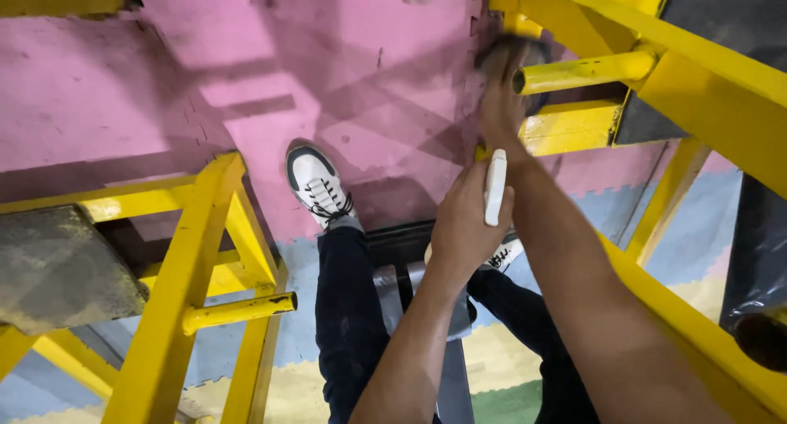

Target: Cleaning and wiping down various gym machines and benches using a spray bottle and a cloth.

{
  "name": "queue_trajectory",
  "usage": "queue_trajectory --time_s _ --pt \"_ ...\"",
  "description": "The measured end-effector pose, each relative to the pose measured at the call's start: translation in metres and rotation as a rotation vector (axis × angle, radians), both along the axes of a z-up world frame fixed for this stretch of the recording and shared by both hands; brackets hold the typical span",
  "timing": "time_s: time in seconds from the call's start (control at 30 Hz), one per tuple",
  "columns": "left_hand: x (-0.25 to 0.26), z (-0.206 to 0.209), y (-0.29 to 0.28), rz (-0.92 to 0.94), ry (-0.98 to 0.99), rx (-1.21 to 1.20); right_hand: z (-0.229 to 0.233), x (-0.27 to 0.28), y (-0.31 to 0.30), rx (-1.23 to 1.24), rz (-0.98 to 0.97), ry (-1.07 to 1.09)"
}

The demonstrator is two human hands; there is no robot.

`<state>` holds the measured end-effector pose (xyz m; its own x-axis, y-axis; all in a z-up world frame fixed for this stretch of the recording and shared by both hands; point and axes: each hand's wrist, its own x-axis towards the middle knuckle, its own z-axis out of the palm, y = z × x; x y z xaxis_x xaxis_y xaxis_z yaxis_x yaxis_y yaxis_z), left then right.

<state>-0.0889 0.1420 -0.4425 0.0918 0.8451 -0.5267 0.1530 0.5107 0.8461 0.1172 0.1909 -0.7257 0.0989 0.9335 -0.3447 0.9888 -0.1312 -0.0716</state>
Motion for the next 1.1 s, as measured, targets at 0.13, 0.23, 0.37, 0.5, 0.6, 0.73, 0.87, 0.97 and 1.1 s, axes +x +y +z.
queue_trajectory --time_s 0.13,0.23,0.37,0.5,0.6,0.73,0.87,0.97,1.1 --pt "-0.005 0.001 0.006 0.058 -0.102 -0.003 0.037 -0.018 0.026 0.078 0.017 0.094" --pt "-0.004 -0.006 0.008 0.017 -0.036 -0.073 0.0 -0.003 -0.026 0.152 0.049 0.025" --pt "-0.005 0.004 0.011 0.143 -0.055 0.055 -0.033 0.0 -0.077 -0.071 0.336 -0.635" --pt "0.01 -0.016 -0.004 0.075 -0.015 0.008 -0.018 -0.01 -0.055 0.027 0.192 -0.541" --pt "0.008 -0.013 -0.006 0.048 -0.05 0.009 0.021 0.005 -0.008 0.1 0.042 0.155" --pt "0.008 -0.012 -0.009 -0.029 -0.032 -0.027 0.004 0.031 -0.009 -0.334 -0.092 0.109" --pt "0.014 -0.024 -0.024 -0.007 -0.002 0.009 -0.01 0.057 -0.078 -0.14 0.286 -0.363" --pt "0.018 -0.039 -0.038 -0.005 0.016 0.012 0.036 0.023 -0.079 -0.418 0.265 -0.366" --pt "0.01 -0.033 -0.051 0.014 -0.051 -0.071 0.102 -0.01 -0.075 -0.795 0.228 -0.373"
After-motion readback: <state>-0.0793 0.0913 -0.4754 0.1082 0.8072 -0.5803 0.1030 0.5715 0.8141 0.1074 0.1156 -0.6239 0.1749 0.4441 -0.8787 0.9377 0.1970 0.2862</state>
